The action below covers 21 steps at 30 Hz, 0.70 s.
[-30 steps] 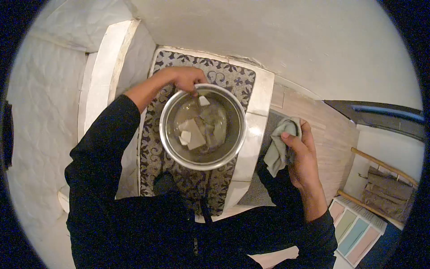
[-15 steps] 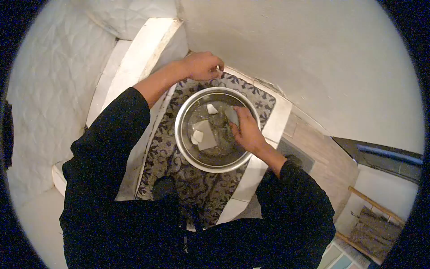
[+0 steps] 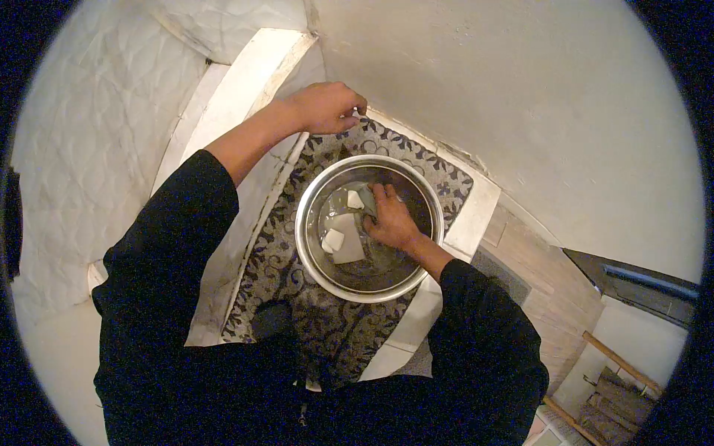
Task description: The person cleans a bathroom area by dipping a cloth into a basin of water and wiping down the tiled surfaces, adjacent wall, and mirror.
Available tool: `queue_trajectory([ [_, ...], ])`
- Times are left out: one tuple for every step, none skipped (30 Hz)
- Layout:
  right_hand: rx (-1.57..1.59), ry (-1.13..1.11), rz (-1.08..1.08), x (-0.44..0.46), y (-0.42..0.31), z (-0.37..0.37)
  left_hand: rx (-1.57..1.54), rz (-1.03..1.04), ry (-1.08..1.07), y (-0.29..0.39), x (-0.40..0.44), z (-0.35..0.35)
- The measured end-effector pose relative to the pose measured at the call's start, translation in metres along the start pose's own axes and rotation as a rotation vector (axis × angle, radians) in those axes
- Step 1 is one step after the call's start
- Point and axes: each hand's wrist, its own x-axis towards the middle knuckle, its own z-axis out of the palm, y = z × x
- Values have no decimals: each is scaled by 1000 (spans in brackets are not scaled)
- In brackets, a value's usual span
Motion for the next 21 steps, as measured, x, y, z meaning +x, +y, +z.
queue_trajectory([
  [42,-29,-3,0,3,2,6,13,4,-2,0,3],
  [84,-58,-6,1,7,3,11,27,8,-3,0,5],
  [125,-86,-10,2,12,4,19,40,13,-3,0,6],
  [104,-72,-27,3,19,8,21,42,13,-4,-1,7],
  [83,-58,-44,4,27,12,23,44,13,-4,-2,7],
  [62,-45,-61,6,24,9,26,46,14,-3,-4,6],
  [140,-99,-10,6,22,4,40,21,-19,-2,-4,4],
  [220,-154,42,5,22,-3,53,-4,-54,0,-4,1],
  [299,-209,93,5,16,-12,68,-31,-88,-1,-4,1],
  [324,-185,166,6,13,-16,67,-36,-85,-2,-4,2],
  [349,-160,240,7,11,-19,66,-41,-82,-3,-5,2],
  [373,-137,315,8,9,-22,64,-45,-79,-2,-6,1],
  [375,-52,239,6,5,-23,71,-56,-82,-3,-7,1],
  [321,-18,192,6,4,-22,76,-66,-86,-3,-7,0],
  [266,16,146,6,5,-21,80,-74,-90,-3,-7,1],
  [210,52,98,7,6,-20,80,-74,-86,-6,-6,3],
  [88,194,-187,7,11,-14,82,-73,-81,-8,-6,5],
  [-15,120,-134,5,7,-15,83,-72,-77,-8,-6,5],
  [-119,46,-80,2,4,-17,81,-75,-82,-9,-6,6],
  [-224,-30,-26,1,1,-19,78,-79,-86,-9,-6,6],
  [-265,-65,7,1,1,-19,75,-83,-89,-8,-7,5],
])
